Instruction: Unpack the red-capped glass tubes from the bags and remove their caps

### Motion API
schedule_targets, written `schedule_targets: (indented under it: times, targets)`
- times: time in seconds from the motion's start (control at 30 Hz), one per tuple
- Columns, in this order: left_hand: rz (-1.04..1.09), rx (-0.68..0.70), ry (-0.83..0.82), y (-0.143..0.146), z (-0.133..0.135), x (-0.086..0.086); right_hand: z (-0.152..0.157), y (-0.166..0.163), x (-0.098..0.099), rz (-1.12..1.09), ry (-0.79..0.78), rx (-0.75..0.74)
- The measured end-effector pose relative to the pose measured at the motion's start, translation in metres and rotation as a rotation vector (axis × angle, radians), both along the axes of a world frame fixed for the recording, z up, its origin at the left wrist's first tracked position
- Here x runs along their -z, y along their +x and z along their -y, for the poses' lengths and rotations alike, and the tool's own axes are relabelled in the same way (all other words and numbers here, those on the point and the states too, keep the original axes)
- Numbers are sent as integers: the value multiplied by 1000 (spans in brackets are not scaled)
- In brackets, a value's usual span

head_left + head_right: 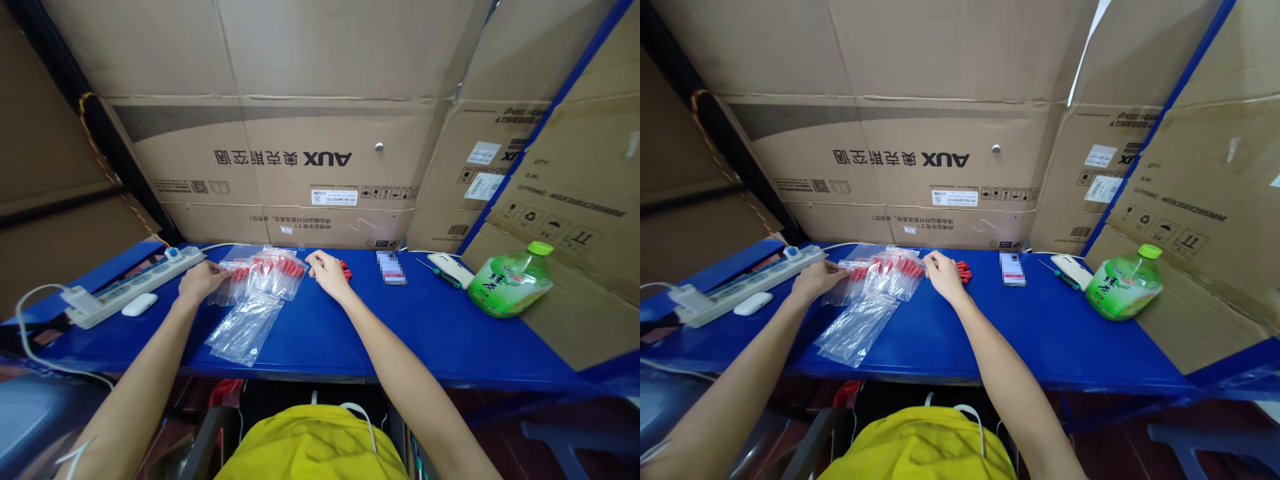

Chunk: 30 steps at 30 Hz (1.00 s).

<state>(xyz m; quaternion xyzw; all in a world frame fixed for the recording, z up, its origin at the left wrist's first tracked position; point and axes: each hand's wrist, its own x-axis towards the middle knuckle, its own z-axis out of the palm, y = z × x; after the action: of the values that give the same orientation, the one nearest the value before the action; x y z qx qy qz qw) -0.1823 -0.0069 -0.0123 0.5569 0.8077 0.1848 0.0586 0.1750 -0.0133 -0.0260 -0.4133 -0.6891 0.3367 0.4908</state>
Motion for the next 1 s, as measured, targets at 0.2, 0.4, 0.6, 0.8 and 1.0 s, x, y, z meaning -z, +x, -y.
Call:
schedule_targets:
  times: [0.2, 0.4, 0.6, 0.8, 1.0]
  targets:
    - [39, 62, 214, 16, 9, -20, -1, 2, 1, 25, -1, 37]
    - [197, 386, 486, 58, 23, -68, -3, 1, 0, -40, 27, 77]
    - [211, 907, 399, 136, 23, -108, -1, 1, -12, -325, -30, -76]
    - [258, 1056, 338, 191, -11, -89, -8, 12, -15, -353, -36, 52]
    - [166, 818, 623, 215, -10, -65, -18, 20, -7, -376, -41, 102]
